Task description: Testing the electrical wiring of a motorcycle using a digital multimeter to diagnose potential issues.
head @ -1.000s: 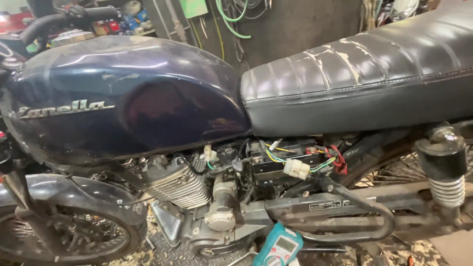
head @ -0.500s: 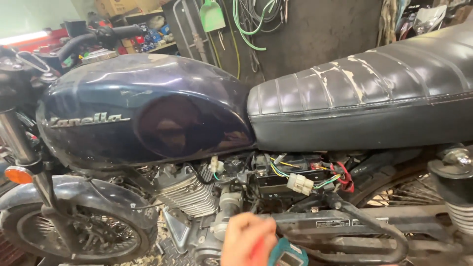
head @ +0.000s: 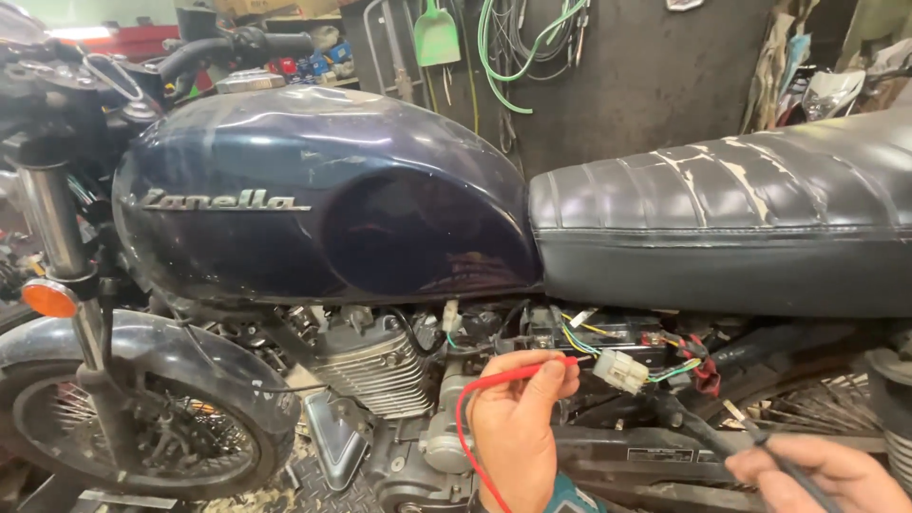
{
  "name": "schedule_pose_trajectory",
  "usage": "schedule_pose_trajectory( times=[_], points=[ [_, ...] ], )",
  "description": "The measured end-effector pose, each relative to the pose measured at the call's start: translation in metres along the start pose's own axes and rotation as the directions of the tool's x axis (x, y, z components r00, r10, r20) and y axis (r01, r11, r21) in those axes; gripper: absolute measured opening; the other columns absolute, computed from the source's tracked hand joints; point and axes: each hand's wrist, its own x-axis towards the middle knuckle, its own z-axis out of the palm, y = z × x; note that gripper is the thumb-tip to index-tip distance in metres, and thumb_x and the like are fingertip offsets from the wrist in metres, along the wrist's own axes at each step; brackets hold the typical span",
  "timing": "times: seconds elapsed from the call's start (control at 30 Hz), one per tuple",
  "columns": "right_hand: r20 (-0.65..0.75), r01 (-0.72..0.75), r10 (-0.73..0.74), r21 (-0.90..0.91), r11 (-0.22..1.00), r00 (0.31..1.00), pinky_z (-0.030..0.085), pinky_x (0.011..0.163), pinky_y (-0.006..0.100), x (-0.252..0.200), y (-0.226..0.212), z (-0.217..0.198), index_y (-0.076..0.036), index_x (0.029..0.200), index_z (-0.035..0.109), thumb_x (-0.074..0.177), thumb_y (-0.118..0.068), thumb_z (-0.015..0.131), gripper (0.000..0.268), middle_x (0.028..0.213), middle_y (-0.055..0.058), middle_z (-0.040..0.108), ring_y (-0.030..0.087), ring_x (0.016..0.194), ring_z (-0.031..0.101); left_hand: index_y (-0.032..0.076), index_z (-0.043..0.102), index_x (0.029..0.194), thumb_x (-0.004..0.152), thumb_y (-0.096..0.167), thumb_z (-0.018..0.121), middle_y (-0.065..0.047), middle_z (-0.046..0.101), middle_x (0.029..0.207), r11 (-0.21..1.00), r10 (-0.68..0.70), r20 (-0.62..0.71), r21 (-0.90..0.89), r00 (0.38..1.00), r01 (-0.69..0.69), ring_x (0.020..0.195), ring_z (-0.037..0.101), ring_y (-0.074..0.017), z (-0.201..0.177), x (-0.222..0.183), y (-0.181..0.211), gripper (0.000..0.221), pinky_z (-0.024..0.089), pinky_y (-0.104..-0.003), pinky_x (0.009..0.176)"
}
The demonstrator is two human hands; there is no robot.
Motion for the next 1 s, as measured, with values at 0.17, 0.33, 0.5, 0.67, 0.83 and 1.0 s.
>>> schedule_pose_trajectory(
  times=[0.17,0.33,0.5,0.67,0.83,1.0],
  points=[
    [0.088,0.136,-0.156,0.201,0.970,0.984,0.046,0.084,0.040,0.042,0.038,-0.020,0.023,0.116,0.046,0.092,0.020,0.041,0.025,0.097,0.045,0.061,0.052,0.099,0.064,-0.007,0.068,0.083,0.076,0.004,0.071,-0.022,0.072,0.071,0.998,-0.057,0.026,-0.040,0.998,0.058,0.068,0.074,-0.0298,-0.003,0.002,-0.008,0.013,0.066,-0.040,0.064],
    [0.134,0.500,-0.572,0.354,0.790,0.809,0.064,0.084,0.042,0.049,0.034,-0.009,0.011,0.110,0.053,0.089,-0.009,0.046,0.030,0.114,0.031,0.057,0.039,0.087,0.070,-0.006,0.065,0.086,0.077,0.001,0.069,-0.023,0.070,0.075,0.986,-0.121,0.030,-0.112,0.992,0.124,0.071,0.074,-0.0330,-0.003,0.005,-0.017,0.012,0.065,-0.043,0.066],
    [0.155,0.417,-0.556,0.507,0.754,0.817,0.065,0.085,0.050,0.037,0.023,0.006,0.010,0.105,0.051,0.093,-0.012,0.047,0.025,0.109,0.035,0.060,0.044,0.088,0.071,-0.006,0.065,0.088,0.079,0.001,0.067,-0.024,0.070,0.075,0.973,-0.199,0.011,-0.117,0.980,0.199,0.071,0.074,-0.0340,0.003,0.002,-0.016,0.012,0.064,-0.041,0.066],
    [0.488,0.253,-0.662,0.662,0.705,0.569,0.051,0.104,0.060,0.020,-0.014,0.017,0.013,0.112,0.055,0.095,-0.020,0.050,0.038,0.122,0.043,0.056,0.049,0.124,0.057,-0.007,0.063,0.092,0.082,0.007,0.064,-0.024,0.069,0.082,0.930,-0.332,-0.008,-0.174,0.943,0.325,0.077,0.072,-0.0373,0.007,-0.003,-0.014,0.018,0.062,-0.042,0.069],
    [0.328,0.753,-0.729,0.073,0.654,0.601,0.049,0.107,0.034,0.004,-0.033,0.054,-0.001,0.097,0.065,0.084,-0.011,0.054,0.020,0.110,0.016,0.070,0.026,0.115,0.067,-0.006,0.058,0.094,0.086,0.010,0.060,-0.025,0.070,0.092,0.904,-0.368,0.001,-0.234,0.930,0.358,0.073,0.069,-0.0354,0.011,-0.004,-0.011,0.018,0.061,-0.041,0.068],
    [0.256,0.682,-0.682,0.104,0.724,0.685,0.053,0.097,0.031,0.004,-0.031,0.062,0.005,0.095,0.063,0.085,-0.009,0.053,0.020,0.107,0.022,0.069,0.026,0.100,0.070,-0.004,0.060,0.093,0.087,0.009,0.060,-0.021,0.071,0.084,0.924,-0.335,0.015,-0.190,0.942,0.331,0.069,0.067,-0.0274,0.005,0.000,-0.021,0.014,0.058,-0.034,0.065]
  ],
)
